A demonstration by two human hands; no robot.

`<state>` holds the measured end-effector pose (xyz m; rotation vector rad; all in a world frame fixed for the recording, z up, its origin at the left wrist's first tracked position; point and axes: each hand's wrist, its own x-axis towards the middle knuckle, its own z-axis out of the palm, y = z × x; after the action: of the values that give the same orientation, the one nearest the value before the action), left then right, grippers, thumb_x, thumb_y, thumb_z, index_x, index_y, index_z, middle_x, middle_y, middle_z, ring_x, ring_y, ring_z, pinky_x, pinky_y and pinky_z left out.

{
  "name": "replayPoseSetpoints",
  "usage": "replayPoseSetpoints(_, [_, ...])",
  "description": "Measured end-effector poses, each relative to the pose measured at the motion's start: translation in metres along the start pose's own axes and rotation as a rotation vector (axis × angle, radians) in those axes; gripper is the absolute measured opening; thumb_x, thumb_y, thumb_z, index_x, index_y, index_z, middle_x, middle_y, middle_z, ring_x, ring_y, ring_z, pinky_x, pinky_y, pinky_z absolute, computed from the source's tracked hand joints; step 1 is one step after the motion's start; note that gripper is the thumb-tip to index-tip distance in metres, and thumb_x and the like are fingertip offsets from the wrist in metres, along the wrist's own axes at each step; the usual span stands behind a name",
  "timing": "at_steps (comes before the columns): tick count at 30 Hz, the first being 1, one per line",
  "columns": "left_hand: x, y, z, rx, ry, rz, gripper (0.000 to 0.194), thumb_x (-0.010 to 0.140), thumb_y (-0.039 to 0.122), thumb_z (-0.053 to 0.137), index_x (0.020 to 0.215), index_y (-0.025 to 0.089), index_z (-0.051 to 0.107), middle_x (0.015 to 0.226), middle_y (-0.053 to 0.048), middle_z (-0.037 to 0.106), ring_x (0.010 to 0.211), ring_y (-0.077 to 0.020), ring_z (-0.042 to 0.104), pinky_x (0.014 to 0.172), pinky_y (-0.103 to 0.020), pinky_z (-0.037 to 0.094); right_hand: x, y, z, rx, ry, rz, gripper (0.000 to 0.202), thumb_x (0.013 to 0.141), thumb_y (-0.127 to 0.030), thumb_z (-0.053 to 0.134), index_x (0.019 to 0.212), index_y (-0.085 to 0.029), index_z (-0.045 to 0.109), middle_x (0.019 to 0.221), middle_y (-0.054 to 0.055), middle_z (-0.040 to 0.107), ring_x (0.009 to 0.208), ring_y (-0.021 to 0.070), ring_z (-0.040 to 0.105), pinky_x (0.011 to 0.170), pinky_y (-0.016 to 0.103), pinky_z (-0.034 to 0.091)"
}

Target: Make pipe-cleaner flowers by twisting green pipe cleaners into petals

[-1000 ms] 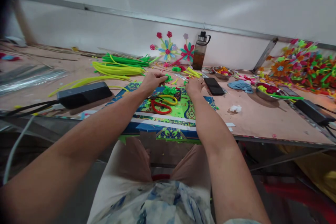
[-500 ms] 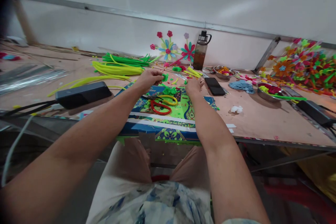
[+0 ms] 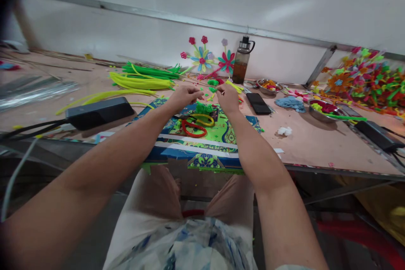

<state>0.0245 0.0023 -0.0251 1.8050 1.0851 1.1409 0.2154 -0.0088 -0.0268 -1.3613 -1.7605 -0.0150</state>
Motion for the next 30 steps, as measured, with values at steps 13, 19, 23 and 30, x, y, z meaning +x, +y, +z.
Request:
replayPoseSetpoints(13, [0.000, 0.001, 0.004, -0.330, -0.025, -0.071, 0.025, 0.068, 0.035, 0.076, 0.080, 0.014, 0.069, 0.070, -0.006, 0.069, 0.063, -0.0124, 0.066, 0.055, -0.019, 0.048, -0.009, -0.029, 0.005, 0.033, -0.052, -0.196, 0.021, 0.087, -0.019, 0.051, 0.100, -0.020, 0.067, 0.100, 0.008, 0.064, 0.097, 0.0226, 0.054, 0.092, 0.036, 0.041])
replayPoseSetpoints(19, [-0.005, 0.007, 0.006, -0.160, 0.016, -0.052, 0.017, 0.070, 0.029, 0.071, 0.076, 0.014, 0.069, 0.064, -0.005, 0.068, 0.061, -0.0145, 0.066, 0.053, -0.020, 0.049, -0.008, -0.027, 0.012, 0.172, -0.046, -0.092, 0.016, 0.085, -0.023, 0.055, 0.093, -0.017, 0.068, 0.088, 0.006, 0.067, 0.082, 0.0184, 0.058, 0.080, 0.032, 0.044])
replayPoseSetpoints(23, [-0.009, 0.012, 0.008, -0.209, 0.021, -0.034, 0.015, 0.071, 0.027, 0.069, 0.080, 0.014, 0.070, 0.070, -0.005, 0.070, 0.066, -0.0155, 0.069, 0.056, -0.020, 0.051, -0.008, -0.024, 0.018, 0.249, -0.010, -0.031, 0.012, 0.081, -0.023, 0.058, 0.086, -0.017, 0.067, 0.081, 0.004, 0.067, 0.077, 0.0176, 0.059, 0.076, 0.031, 0.046])
replayPoseSetpoints(30, [-0.006, 0.011, 0.011, -0.205, 0.040, 0.004, 0.010, 0.072, 0.018, 0.066, 0.078, 0.013, 0.072, 0.062, -0.003, 0.068, 0.057, -0.0113, 0.063, 0.057, -0.021, 0.053, -0.011, -0.026, 0.024, 0.320, 0.009, 0.090, 0.012, 0.080, -0.028, 0.058, 0.075, -0.017, 0.060, 0.072, 0.001, 0.063, 0.066, 0.0140, 0.055, 0.067, 0.028, 0.044])
